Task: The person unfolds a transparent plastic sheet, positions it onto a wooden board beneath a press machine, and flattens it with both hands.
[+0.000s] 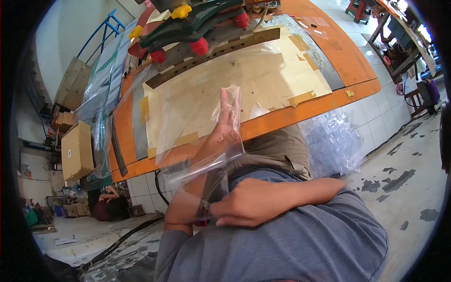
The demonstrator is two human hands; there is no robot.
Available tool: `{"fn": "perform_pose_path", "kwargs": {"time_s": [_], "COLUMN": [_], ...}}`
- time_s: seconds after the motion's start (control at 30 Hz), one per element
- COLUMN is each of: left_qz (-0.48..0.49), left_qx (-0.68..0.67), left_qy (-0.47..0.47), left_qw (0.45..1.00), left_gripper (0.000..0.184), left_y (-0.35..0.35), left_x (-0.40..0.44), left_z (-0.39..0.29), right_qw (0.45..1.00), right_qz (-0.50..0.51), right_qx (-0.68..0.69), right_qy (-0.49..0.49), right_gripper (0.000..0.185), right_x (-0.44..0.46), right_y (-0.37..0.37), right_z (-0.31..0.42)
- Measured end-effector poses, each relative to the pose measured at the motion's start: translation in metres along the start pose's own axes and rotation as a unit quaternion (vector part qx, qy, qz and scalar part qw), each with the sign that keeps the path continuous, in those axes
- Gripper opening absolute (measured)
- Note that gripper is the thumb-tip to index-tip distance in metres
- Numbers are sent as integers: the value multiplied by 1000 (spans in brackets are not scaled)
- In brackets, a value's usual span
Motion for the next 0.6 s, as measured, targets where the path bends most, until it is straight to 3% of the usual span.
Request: {"fn": "perform_pose_path", "kwargs": {"time_s": [0.17,0.23,0.27,0.33,0.37,0.43,0.47,0.5,0.57,0.6], "left_qz": [-21,-27,-30,-7,22,-4,-31,-30,-27,-27], "left_qx": [20,16,15,-40,-96,-84,-74,-73,-90,-88], "left_qy": [3,15,26,14,2,-5,-14,-16,-15,-14], "left_qw": [1000,999,999,999,995,996,997,997,995,996], "left_gripper": [126,127,127,122,118,125,131,131,135,135], "left_y": [-7,-16,-20,-21,-17,-19,-21,-22,-24,-23], "left_x": [2,4,4,2,1,1,1,0,2,3], "left_z": [-11,-8,-9,-15,-19,-26,-26,-24,-20,-21], "right_qw": [979,921,922,896,896,949,943,943,913,913], "right_qz": [68,119,122,6,7,-169,-184,-186,-128,-128], "right_qx": [-138,-243,-243,-237,-236,-86,77,78,312,311], "right_qy": [134,280,277,377,375,253,266,265,232,230], "right_gripper": [27,23,23,22,22,29,39,39,43,43], "right_x": [-24,-47,-51,-69,-77,-78,-82,-84,-79,-77], "right_y": [9,0,-4,-37,-41,-66,-66,-68,-54,-56], "right_z": [-55,-86,-90,-114,-124,-122,-124,-125,-116,-111]}}
Point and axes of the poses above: each hand's wrist, its own x-axis towards the middle knuckle, its own y-axis out of the palm, z = x × y, the point moved 9 cm from there along x, towards the middle knuckle, and after that the axes turned 7 degrees about -z, right-handed, at the moved point
